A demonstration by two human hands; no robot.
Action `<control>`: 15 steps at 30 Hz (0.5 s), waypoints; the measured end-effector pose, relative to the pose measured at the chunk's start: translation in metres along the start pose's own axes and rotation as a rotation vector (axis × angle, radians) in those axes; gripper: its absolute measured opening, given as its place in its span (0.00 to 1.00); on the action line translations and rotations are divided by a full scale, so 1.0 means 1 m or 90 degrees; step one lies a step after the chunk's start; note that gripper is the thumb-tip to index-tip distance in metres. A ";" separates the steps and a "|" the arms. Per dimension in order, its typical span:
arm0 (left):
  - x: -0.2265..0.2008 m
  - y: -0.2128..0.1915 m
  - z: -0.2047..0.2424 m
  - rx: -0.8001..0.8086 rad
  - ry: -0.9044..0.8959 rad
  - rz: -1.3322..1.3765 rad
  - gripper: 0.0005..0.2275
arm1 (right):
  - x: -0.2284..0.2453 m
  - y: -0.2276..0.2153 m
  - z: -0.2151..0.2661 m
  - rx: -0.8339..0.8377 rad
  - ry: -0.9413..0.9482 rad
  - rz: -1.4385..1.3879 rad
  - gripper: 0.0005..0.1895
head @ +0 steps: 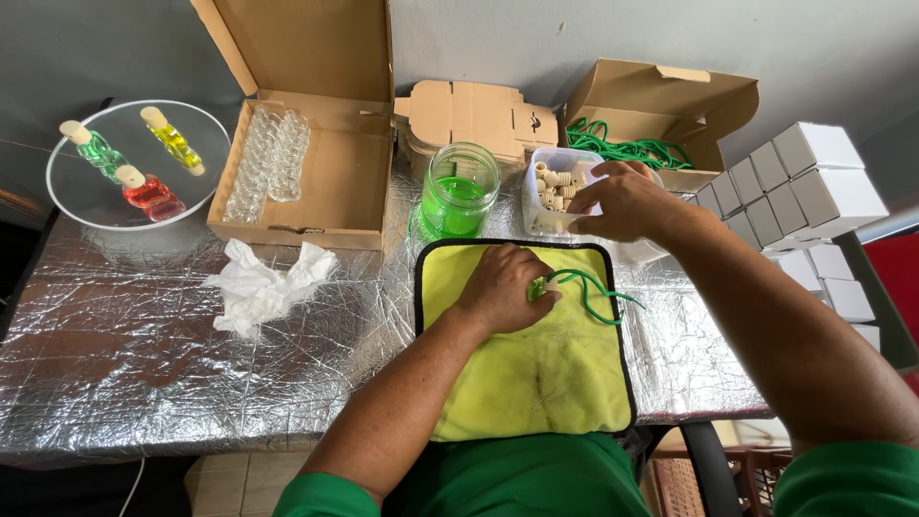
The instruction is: The person is assembling perfume bottle caps by threading a green string through a small wooden piece on a workspace.
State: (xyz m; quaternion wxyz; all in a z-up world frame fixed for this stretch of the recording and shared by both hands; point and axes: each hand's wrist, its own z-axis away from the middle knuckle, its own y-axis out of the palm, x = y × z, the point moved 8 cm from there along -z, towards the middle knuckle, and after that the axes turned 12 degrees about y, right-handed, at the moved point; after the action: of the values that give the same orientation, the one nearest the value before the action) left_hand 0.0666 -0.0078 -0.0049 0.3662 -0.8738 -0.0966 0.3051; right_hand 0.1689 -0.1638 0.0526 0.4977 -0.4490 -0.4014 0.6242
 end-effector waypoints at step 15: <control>0.001 -0.015 -0.003 -0.113 0.047 0.036 0.14 | 0.017 -0.013 0.101 -0.248 -0.197 -0.473 0.09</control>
State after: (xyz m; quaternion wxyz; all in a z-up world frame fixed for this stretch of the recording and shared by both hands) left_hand 0.0704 0.0012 0.0064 0.2817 -0.9159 -0.0851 0.2729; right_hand 0.0735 -0.1500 0.0897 0.5284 -0.2611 -0.7151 0.3758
